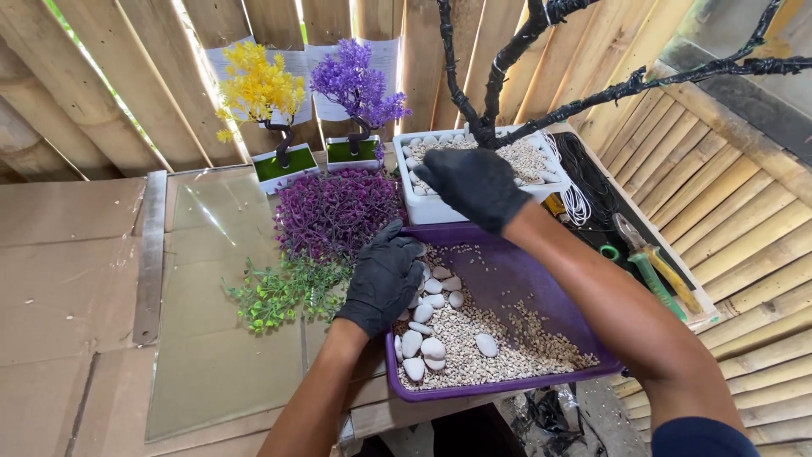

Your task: The person arranges small white stones and gravel into a white rectangular bonsai pot containing a black tree. They use their gloved hands to pick up stones from a purple tray and place them carefully around the base of the tree, adjusting the gravel to create a decorative surface.

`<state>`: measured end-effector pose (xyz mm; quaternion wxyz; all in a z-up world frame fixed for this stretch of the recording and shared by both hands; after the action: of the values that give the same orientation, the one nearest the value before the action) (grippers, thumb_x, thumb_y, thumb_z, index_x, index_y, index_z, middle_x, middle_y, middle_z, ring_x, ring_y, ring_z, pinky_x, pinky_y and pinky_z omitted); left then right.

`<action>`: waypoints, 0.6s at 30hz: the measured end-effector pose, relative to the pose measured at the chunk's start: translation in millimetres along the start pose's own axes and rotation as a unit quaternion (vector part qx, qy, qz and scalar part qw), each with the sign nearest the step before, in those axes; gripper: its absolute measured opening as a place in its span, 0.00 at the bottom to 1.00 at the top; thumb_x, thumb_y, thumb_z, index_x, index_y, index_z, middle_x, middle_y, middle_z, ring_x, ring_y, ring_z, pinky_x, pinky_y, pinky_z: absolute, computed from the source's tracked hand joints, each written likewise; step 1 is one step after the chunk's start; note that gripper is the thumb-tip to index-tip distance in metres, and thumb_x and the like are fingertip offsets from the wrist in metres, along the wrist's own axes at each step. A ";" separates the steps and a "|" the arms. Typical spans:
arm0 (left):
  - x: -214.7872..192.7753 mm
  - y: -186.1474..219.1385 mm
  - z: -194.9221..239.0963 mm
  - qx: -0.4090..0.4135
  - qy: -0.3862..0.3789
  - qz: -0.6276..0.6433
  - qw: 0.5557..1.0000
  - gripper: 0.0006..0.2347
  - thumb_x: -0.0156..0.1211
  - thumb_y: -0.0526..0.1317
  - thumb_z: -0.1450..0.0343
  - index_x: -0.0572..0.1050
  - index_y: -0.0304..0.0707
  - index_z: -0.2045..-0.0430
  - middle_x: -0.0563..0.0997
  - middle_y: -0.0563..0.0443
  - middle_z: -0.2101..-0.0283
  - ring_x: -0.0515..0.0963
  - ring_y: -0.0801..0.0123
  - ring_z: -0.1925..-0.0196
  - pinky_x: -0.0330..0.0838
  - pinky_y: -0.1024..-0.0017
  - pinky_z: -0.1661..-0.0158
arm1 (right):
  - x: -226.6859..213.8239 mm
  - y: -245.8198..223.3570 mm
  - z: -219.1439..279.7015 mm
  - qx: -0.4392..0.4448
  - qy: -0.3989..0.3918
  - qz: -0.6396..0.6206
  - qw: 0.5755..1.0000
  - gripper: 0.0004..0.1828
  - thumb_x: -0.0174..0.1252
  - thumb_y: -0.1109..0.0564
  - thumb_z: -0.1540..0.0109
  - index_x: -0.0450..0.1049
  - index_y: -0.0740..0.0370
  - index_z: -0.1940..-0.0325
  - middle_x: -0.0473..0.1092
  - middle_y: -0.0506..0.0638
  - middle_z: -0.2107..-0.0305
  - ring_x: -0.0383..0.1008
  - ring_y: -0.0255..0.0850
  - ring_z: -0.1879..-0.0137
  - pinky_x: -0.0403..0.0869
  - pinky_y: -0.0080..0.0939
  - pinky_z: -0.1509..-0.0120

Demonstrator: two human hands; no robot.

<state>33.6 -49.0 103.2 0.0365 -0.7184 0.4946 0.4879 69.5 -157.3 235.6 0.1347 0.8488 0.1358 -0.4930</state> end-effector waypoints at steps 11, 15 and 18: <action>5.9 -5.1 0.1 -0.019 -0.012 0.017 1.000 0.15 0.57 0.47 0.29 0.82 0.46 0.52 0.83 0.47 0.47 0.69 0.50 0.30 0.66 0.50 0.35 | 93.2 40.8 -43.7 -0.014 0.111 0.243 0.964 0.10 0.52 0.53 0.34 0.70 0.48 0.71 0.72 0.44 0.84 0.79 0.47 0.76 0.75 0.45 0.77; 16.2 -14.9 1.9 -0.024 -0.016 0.010 1.000 0.15 0.58 0.49 0.29 0.82 0.48 0.52 0.83 0.49 0.47 0.68 0.53 0.29 0.65 0.52 0.34 | 89.0 36.5 -42.6 -0.023 0.115 0.279 0.953 0.06 0.54 0.54 0.37 0.71 0.49 0.70 0.70 0.48 0.83 0.77 0.46 0.76 0.73 0.44 0.78; 13.2 -12.2 0.7 -0.030 -0.021 0.018 0.999 0.15 0.57 0.48 0.29 0.81 0.48 0.51 0.83 0.47 0.46 0.68 0.50 0.29 0.65 0.50 0.35 | 87.9 36.5 -38.8 -0.021 0.086 0.243 0.966 0.05 0.52 0.59 0.39 0.70 0.51 0.69 0.70 0.47 0.81 0.77 0.46 0.77 0.72 0.40 0.79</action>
<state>42.7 -51.4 87.8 0.0169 -0.6996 0.4917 0.5181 155.7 -168.6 180.9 0.2563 0.8925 -0.0527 -0.3675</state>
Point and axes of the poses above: each hand's wrist, its own z-axis away from the middle knuckle, its own x-axis out of the palm, y = z × x, the point moved 10 cm from there along -z, towards the middle knuckle
